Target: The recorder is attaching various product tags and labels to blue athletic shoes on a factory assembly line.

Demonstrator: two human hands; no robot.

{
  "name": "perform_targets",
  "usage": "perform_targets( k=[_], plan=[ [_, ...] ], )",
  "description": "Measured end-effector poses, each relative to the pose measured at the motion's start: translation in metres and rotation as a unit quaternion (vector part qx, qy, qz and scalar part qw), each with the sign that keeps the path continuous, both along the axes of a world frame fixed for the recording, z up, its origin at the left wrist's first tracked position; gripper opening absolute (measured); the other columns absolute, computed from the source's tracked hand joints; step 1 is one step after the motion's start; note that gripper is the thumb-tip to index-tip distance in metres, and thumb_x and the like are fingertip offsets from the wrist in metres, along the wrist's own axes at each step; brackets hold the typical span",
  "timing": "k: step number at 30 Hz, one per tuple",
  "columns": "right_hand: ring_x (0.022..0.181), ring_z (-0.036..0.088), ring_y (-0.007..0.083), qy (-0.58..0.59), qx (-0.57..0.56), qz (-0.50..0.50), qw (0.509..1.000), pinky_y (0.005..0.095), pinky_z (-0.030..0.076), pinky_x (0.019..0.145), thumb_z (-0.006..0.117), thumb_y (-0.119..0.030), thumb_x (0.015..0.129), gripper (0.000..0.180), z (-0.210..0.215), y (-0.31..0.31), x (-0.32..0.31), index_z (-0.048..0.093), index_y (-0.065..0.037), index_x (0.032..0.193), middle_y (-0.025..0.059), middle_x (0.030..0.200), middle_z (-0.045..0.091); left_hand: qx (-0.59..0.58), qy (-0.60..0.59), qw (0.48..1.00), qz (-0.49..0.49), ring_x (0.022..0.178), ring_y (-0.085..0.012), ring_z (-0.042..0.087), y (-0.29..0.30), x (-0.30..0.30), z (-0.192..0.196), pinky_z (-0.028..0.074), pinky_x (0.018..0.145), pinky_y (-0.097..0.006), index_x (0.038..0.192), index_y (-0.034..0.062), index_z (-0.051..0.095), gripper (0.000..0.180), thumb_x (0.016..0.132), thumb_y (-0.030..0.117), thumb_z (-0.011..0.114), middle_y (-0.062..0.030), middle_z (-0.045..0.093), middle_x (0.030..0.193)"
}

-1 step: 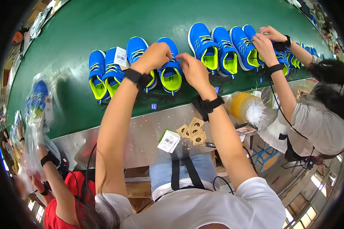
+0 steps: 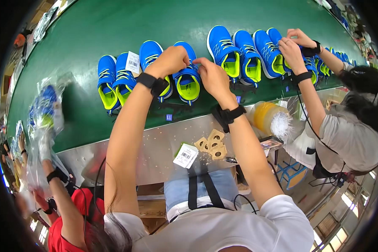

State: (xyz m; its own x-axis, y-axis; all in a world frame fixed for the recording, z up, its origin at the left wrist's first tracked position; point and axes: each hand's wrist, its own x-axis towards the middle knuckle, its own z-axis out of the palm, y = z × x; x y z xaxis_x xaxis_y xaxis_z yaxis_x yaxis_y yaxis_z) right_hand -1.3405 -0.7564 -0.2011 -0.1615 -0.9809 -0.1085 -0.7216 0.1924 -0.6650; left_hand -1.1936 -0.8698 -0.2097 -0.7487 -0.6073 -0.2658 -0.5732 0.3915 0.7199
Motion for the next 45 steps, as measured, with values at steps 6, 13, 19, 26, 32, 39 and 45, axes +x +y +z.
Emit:
perform_targets(
  k=[6,13,19,26,32,39,45],
  plan=[
    [0.069,0.063,0.0352,0.070,-0.018,0.072,0.995,0.0456,0.047,0.058,0.055,-0.016,0.086,0.011,-0.002,-0.012,-0.012,0.065,-0.014,0.092,0.0113,0.076,0.067,-0.020,0.006,0.996,0.092,0.075,-0.0294,0.066,0.008,-0.003,0.001,0.052,0.067,-0.037,0.078,0.0080,0.072,0.012,0.066,0.011,0.071,-0.0151,0.068,0.077],
    [0.076,0.062,0.0345,0.036,-0.079,0.070,0.994,0.0457,0.047,0.060,0.058,-0.018,0.086,0.010,-0.009,-0.017,-0.015,0.062,-0.010,0.090,0.0105,0.085,0.062,0.049,0.026,0.988,0.144,0.074,-0.0202,0.067,0.017,-0.007,0.013,0.052,0.069,-0.030,0.083,0.0014,0.071,0.015,0.072,0.011,0.072,-0.0110,0.069,0.080],
    [0.078,0.061,0.0320,0.044,-0.153,-0.008,0.987,0.0407,0.048,0.064,0.056,-0.013,0.088,0.011,-0.002,-0.020,-0.008,0.056,-0.003,0.093,0.0125,0.087,0.059,-0.140,0.072,0.970,0.183,0.064,-0.0184,0.062,0.035,-0.008,-0.008,0.048,0.060,-0.034,0.098,0.0003,0.066,0.021,0.078,0.006,0.061,-0.0095,0.064,0.070],
    [0.091,0.064,0.0187,-0.644,0.051,-0.081,0.759,0.0283,0.053,0.080,0.056,-0.010,0.092,0.025,0.016,-0.017,-0.026,0.058,0.007,0.110,0.0121,0.099,0.065,0.428,0.389,0.733,0.359,0.079,-0.0154,0.064,0.046,0.008,0.021,0.054,0.074,-0.026,0.102,-0.0061,0.063,0.019,0.087,0.006,0.060,-0.0105,0.065,0.091],
    [0.092,0.064,0.0182,-0.597,0.036,-0.086,0.797,0.0280,0.053,0.082,0.058,-0.005,0.089,0.024,0.005,-0.015,-0.025,0.057,0.006,0.111,0.0131,0.101,0.065,0.354,0.367,0.770,0.383,0.082,-0.0160,0.065,0.056,-0.005,0.016,0.054,0.077,-0.025,0.105,-0.0039,0.062,0.020,0.089,0.008,0.061,-0.0096,0.066,0.092],
    [0.091,0.065,0.0165,-0.572,0.036,-0.074,0.816,0.0291,0.054,0.080,0.063,-0.006,0.087,0.024,0.005,-0.021,-0.027,0.057,0.003,0.108,0.0120,0.100,0.066,0.308,0.345,0.828,0.318,0.076,-0.0111,0.062,0.053,-0.011,0.013,0.050,0.070,-0.022,0.115,-0.0023,0.056,0.032,0.085,0.005,0.064,-0.0068,0.065,0.088],
    [0.094,0.064,0.0168,-0.555,0.077,-0.059,0.826,0.0288,0.053,0.081,0.061,-0.005,0.088,0.024,0.012,-0.022,-0.030,0.055,0.001,0.110,0.0117,0.104,0.066,0.326,0.326,0.831,0.312,0.074,-0.0096,0.059,0.052,-0.009,0.020,0.048,0.069,-0.022,0.114,-0.0033,0.051,0.035,0.082,0.002,0.065,-0.0044,0.063,0.084]
  ],
)
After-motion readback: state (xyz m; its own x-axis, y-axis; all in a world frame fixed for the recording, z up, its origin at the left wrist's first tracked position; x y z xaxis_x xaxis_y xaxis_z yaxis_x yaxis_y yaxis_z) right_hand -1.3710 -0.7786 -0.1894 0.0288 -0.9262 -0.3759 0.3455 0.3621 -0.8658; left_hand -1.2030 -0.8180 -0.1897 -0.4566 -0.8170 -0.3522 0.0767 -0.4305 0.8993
